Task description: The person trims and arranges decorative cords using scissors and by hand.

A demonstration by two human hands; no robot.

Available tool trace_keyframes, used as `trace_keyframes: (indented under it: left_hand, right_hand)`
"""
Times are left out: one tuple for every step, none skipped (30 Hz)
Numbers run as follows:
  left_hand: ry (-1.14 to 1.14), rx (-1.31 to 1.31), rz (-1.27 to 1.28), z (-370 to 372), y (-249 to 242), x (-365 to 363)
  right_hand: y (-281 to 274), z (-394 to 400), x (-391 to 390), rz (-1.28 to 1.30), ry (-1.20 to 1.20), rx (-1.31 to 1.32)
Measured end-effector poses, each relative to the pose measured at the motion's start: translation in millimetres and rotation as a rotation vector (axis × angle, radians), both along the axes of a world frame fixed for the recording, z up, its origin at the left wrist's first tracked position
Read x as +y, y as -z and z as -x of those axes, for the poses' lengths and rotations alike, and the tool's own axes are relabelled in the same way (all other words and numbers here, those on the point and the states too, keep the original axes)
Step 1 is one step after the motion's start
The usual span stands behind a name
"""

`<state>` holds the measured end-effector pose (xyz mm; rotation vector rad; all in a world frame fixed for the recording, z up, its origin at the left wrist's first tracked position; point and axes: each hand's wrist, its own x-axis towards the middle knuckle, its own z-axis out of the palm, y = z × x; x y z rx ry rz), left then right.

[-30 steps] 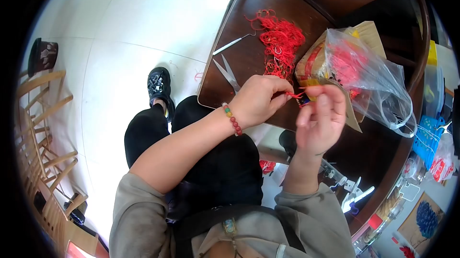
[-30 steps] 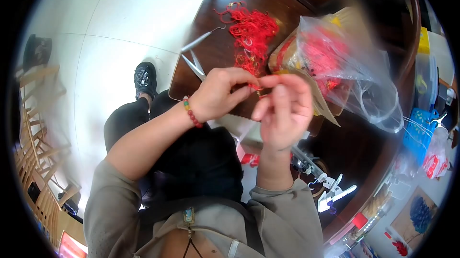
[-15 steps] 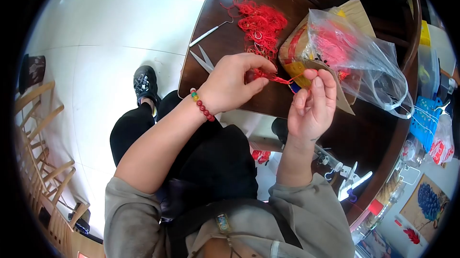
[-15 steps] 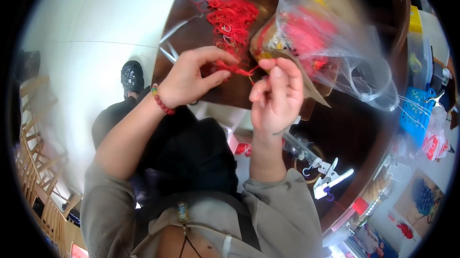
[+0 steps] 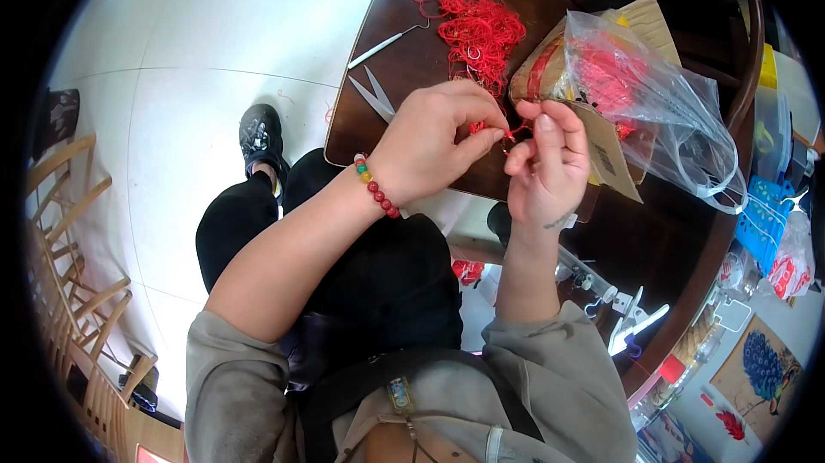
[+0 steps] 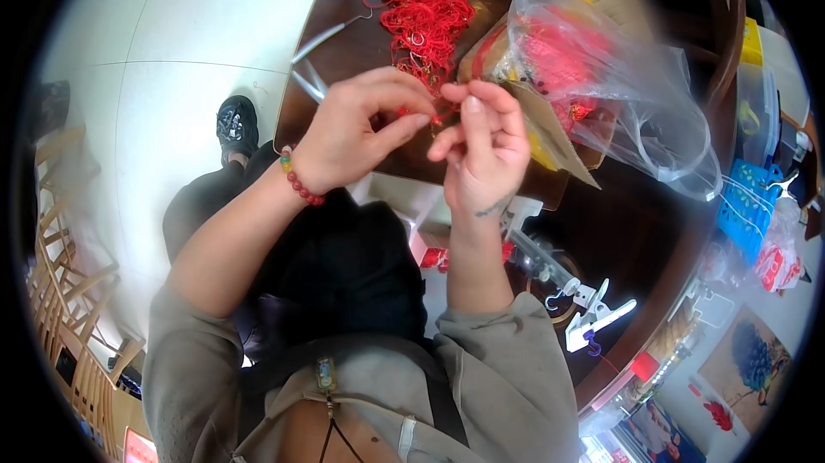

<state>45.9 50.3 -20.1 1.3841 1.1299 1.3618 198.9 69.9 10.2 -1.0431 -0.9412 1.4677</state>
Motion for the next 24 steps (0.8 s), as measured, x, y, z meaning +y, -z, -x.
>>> trace_keyframes:
  left_hand:
    - [-0.021, 0.002, -0.008, 2.2, -0.2, -0.1]
    - [-0.042, 0.004, -0.015, 4.1, -1.0, -0.3]
    - [-0.036, -0.073, 0.063, 5.6, -3.0, -0.1]
    - [-0.030, -0.150, 0.140, 7.2, -5.8, 0.5]
    - [-0.023, -0.227, 0.218, 8.8, -8.0, 1.2]
    - [-0.018, -0.222, 0.237, 11.5, -8.2, 2.5]
    - [-0.009, -0.169, 0.253, 12.8, -6.5, 3.4]
    - [0.000, -0.117, 0.270, 13.3, -3.9, 4.1]
    - [0.009, -0.066, 0.287, 12.6, -1.6, 4.1]
    - [-0.018, -0.027, 0.221, 9.8, 0.5, 3.1]
    - [-0.044, 0.012, 0.154, 6.3, 2.6, 1.9]
    - [-0.069, 0.052, 0.086, 4.8, -1.0, 2.1]
    - [0.024, -0.062, 0.178, 6.3, -5.7, 2.4]
    - [0.118, -0.174, 0.269, 9.6, -12.9, 2.7]
    - [0.213, -0.286, 0.360, 11.2, -19.2, 2.7]
    - [0.262, -0.345, 0.388, 10.3, -20.7, 1.9]
    - [0.311, -0.404, 0.415, 9.4, -22.1, 1.2]
    - [0.360, -0.463, 0.441, 8.6, -23.1, 1.4]
    - [0.359, -0.482, 0.448, 7.4, -20.3, 1.5]
    - [0.359, -0.501, 0.456, 6.0, -14.4, 0.4]
    - [0.360, -0.520, 0.464, 5.9, -12.8, 0.2]
    - [0.315, -0.484, 0.460, 7.7, -15.0, 0.0]
    - [0.282, -0.451, 0.429, 9.0, -15.6, 0.8]
    - [0.248, -0.417, 0.400, 10.5, -15.5, 1.6]
  right_hand:
    - [4.0, 1.5, 0.3, 0.011, 0.008, -0.049]
    - [9.6, 1.2, 1.0, 0.021, 0.005, -0.070]
    - [14.6, 0.3, 1.3, 0.023, 0.003, -0.083]
    - [19.2, -1.0, 1.6, 0.024, 0.001, -0.096]
    - [22.9, -2.7, 1.2, 0.025, -0.001, -0.109]
    - [25.5, -4.5, 0.3, 0.024, 0.015, -0.142]
    - [24.0, -6.0, -0.4, 0.016, 0.014, -0.116]
    - [21.0, -8.8, -1.7, 0.008, 0.011, -0.091]
    - [18.2, -11.2, -2.8, 0.001, 0.009, -0.066]
    - [15.3, -12.8, -3.7, -0.009, -0.003, -0.069]
    - [9.8, -13.8, -4.7, 0.028, -0.038, 0.006]
    - [2.6, -13.8, -5.1, 0.064, -0.073, 0.081]
    - [-3.4, -13.7, -5.2, 0.098, -0.107, 0.158]
    - [-7.5, -14.0, -5.3, 0.106, -0.150, 0.163]
    - [-12.1, -12.9, -5.8, 0.111, -0.176, 0.188]
    - [-16.8, -11.1, -6.3, 0.116, -0.202, 0.214]
    - [-20.6, -9.8, -6.7, 0.121, -0.228, 0.239]
    - [-23.5, -9.1, -6.7, 0.113, -0.237, 0.245]
    - [-25.8, -8.5, -6.2, 0.105, -0.247, 0.251]
    - [-27.8, -7.9, -5.7, 0.097, -0.257, 0.256]
    - [-29.6, -7.2, -5.0, 0.092, -0.251, 0.225]
    - [-31.2, -6.8, -4.0, 0.086, -0.245, 0.192]
    - [-32.5, -6.9, -3.4, 0.081, -0.238, 0.160]
    - [-33.4, -7.3, -3.3, 0.081, -0.244, 0.099]
